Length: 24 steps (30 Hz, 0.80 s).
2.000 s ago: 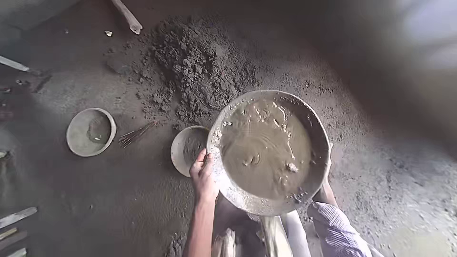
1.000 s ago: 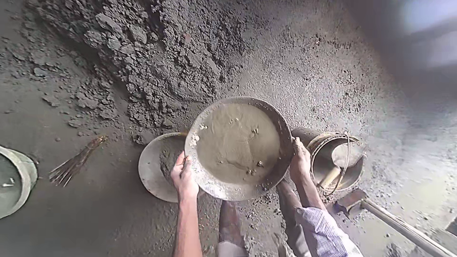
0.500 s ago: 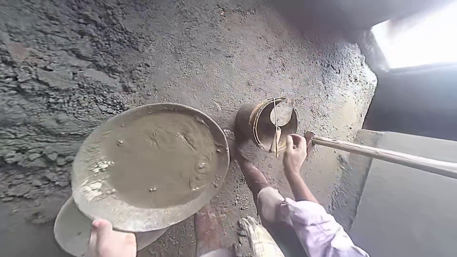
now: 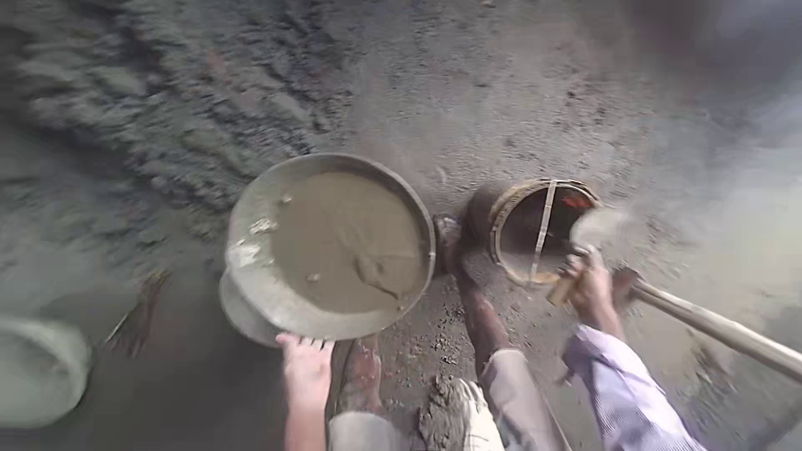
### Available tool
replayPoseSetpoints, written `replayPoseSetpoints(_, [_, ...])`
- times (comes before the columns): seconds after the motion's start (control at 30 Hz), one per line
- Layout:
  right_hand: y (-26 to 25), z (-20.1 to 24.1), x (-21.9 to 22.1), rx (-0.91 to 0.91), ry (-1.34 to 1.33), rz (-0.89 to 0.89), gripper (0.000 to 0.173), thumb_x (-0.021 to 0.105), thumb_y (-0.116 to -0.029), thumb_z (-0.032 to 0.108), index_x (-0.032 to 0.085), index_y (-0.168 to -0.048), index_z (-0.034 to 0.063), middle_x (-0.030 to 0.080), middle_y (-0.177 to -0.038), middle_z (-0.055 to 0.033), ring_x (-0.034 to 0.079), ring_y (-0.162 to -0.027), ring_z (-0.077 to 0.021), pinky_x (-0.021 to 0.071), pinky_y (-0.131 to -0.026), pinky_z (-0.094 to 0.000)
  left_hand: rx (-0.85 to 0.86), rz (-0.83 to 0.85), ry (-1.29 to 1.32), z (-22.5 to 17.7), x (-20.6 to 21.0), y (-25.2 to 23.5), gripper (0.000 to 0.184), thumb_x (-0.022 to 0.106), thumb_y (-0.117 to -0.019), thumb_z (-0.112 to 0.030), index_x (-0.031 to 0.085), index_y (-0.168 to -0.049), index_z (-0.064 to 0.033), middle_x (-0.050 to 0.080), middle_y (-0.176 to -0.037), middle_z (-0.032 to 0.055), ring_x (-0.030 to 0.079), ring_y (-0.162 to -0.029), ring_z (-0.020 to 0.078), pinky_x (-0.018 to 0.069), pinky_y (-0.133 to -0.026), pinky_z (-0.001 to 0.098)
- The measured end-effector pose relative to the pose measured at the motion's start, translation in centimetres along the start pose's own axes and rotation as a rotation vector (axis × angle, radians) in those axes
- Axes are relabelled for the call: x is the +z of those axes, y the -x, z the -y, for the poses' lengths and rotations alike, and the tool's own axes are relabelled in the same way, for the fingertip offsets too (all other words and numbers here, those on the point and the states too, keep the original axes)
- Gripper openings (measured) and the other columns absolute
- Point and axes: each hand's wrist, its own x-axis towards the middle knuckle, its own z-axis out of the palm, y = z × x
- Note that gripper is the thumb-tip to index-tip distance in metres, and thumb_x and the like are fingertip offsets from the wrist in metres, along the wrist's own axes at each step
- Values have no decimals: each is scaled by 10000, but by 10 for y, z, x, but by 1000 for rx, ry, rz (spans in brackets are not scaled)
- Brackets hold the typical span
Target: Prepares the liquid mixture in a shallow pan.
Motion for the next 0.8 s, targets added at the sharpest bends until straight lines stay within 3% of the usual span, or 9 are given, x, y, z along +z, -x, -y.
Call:
replayPoseSetpoints(0.07, [24, 22, -24, -144, 6, 116, 395, 294, -1114, 332, 639, -1155, 145, 555, -626, 91, 531, -500, -48, 519, -500, -246, -24, -48, 55, -2, 4, -1, 745, 112, -1061, -624, 257, -1587, -116, 403, -1576, 143, 468, -1396, 267, 435, -1101, 503])
replayPoseSetpoints(0.17, [78, 65, -36, -316, 105, 216, 436, 209, -1125, 321, 549, -1319, 129, 757, -974, 41, 679, -634, -74, 572, -537, -236, -28, -68, 126, 5, 10, -10, 730, 97, -1070, -599, 298, -1577, -114, 433, -1557, 146, 499, -1369, 260, 457, -1079, 497])
replayPoseSetpoints(0.27, [131, 75, -14, -555, 439, 279, 378, 306, -1103, 168, 354, -1458, 46, 696, -1295, -40, 730, -776, -128, 606, -618, -294, 60, 6, 179, 16, 5, -31, 693, 95, -1077, -563, 325, -1557, -119, 501, -1493, 142, 566, -1302, 237, 524, -1024, 474])
replayPoseSetpoints(0.37, [169, 56, 51, -901, 1134, 178, 736, 643, -967, 190, 217, -1487, -113, 708, -1118, -135, 683, -679, -147, 594, -580, -366, 80, 65, 234, 26, -14, -46, 707, 91, -1073, -569, 301, -1574, -115, 472, -1529, 131, 536, -1345, 223, 500, -1067, 465])
replayPoseSetpoints(0.43, [198, 37, 106, -984, 1516, 130, 783, 656, -964, 358, 308, -1527, -61, 727, -935, -208, 704, -715, -401, 535, -613, -642, 88, 95, 248, 27, -19, -56, 694, 94, -1080, -555, 288, -1571, -104, 470, -1516, 138, 545, -1323, 215, 513, -1045, 449])
replayPoseSetpoints(0.47, [209, 27, 132, -967, 1612, 189, 802, 643, -962, 401, 289, -1565, 9, 727, -892, -200, 704, -727, -441, 522, -624, -684, 84, 118, 248, 28, -21, -58, 682, 98, -1086, -542, 284, -1569, -99, 473, -1506, 137, 548, -1314, 202, 517, -1041, 431])
replayPoseSetpoints(0.67, [233, -29, 219, -1096, 1342, 590, 908, 531, -964, 630, 251, -1593, 38, 665, -772, -2, 598, -598, -77, 555, -578, -340, 119, 266, 153, 41, -40, -72, 752, 120, -1066, -595, 306, -1548, -49, 545, -1415, 136, 611, -1216, 149, 559, -979, 371])
replayPoseSetpoints(0.73, [242, -34, 242, -1121, 1214, 586, 726, 572, -983, 466, 341, -1541, 62, 643, -722, 16, 585, -551, -57, 544, -534, -305, 182, 437, 187, 58, -52, -75, 990, 213, -943, -800, 323, -1481, 24, 663, -1233, 126, 716, -1030, 184, 638, -836, 393])
replayPoseSetpoints(0.8, [251, -36, 261, -1045, 1167, 548, 589, 604, -951, 329, 382, -1439, 87, 657, -756, 4, 630, -568, -88, 577, -543, -325, 160, 567, 181, 73, -61, -65, 934, 247, -985, -748, 445, -1312, 105, 740, -1034, 163, 764, -849, 261, 668, -737, 433])
